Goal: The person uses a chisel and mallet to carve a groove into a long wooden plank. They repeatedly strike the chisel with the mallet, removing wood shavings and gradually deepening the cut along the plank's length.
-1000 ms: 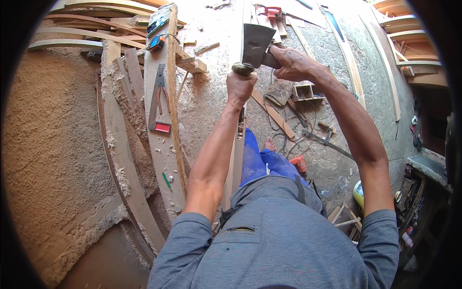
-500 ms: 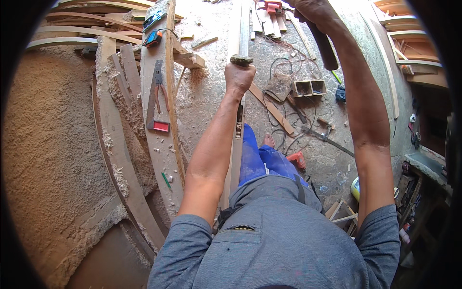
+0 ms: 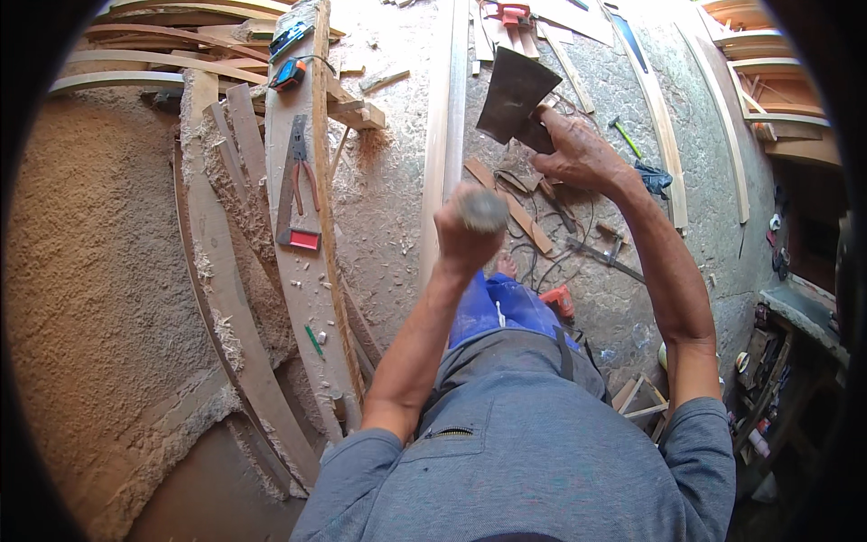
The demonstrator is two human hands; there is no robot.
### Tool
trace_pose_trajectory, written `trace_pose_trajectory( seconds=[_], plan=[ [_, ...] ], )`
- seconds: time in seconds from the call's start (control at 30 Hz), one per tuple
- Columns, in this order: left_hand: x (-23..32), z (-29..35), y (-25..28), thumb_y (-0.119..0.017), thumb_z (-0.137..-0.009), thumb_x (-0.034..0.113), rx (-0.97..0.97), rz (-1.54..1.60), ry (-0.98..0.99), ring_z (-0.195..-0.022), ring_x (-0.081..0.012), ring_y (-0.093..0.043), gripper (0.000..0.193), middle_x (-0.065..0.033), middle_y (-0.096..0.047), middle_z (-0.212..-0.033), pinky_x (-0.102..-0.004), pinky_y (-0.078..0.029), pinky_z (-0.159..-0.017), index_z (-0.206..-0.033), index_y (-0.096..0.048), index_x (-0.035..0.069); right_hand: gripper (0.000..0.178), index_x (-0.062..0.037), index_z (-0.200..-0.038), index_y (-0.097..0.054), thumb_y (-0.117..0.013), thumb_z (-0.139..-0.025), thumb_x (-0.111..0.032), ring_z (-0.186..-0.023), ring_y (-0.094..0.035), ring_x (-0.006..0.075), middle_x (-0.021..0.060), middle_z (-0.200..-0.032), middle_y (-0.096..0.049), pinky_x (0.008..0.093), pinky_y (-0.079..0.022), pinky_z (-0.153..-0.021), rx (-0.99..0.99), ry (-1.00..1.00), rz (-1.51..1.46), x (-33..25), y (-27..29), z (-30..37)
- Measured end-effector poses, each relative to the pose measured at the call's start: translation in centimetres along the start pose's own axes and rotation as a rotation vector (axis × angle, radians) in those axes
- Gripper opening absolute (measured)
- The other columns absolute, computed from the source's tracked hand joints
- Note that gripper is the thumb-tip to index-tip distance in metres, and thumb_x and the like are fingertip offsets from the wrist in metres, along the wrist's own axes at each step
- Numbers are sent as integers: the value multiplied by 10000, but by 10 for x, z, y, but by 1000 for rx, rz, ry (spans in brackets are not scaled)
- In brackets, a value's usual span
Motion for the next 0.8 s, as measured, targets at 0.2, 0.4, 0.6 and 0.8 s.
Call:
trace_pose_trajectory(
  seconds=[0.2,0.4,0.6,0.8],
  plan=[
    [-141,-85,-24,-747,-841,125,-141,-25,533,-518,-99,-600,195,-18,-653,-613,-299,-464,-478,-668,-694,51,560,15,-1323,-539,-681,-839,-229,-880,-708,310,216,-977,-711,448,-562,-854,248,117,57,-15,48,-27],
    [-156,-89,-37,-707,-757,179,-157,-135,603,-722,-262,-744,161,-164,-740,-740,-388,-565,-697,-781,-747,25,576,11,-1334,-551,-762,-895,-297,-663,-653,130,115,-873,-693,286,-548,-531,383,52,-166,-25,106,-76],
    [-160,-82,-22,-715,-756,186,-127,-53,601,-693,-230,-729,171,-128,-736,-715,-392,-566,-692,-791,-745,21,438,49,-1247,-510,-558,-818,-22,-952,-699,341,230,-992,-697,476,-592,-863,-112,138,522,-44,-27,-100],
    [3,-2,20,-836,-806,109,-347,132,41,-626,-181,-695,164,-73,-706,-724,-307,-558,-580,-822,-679,61,410,29,-1144,-550,-656,-809,-182,-748,-685,247,212,-902,-677,395,-560,-638,159,-7,-72,19,-45,-6]
  ],
)
Point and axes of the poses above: each hand's wrist, its own z-axis away from the middle knuckle, its own y-axis out of the back of the hand, x = y × z, the point moved 7 cm from there along -z, towards the middle knuckle
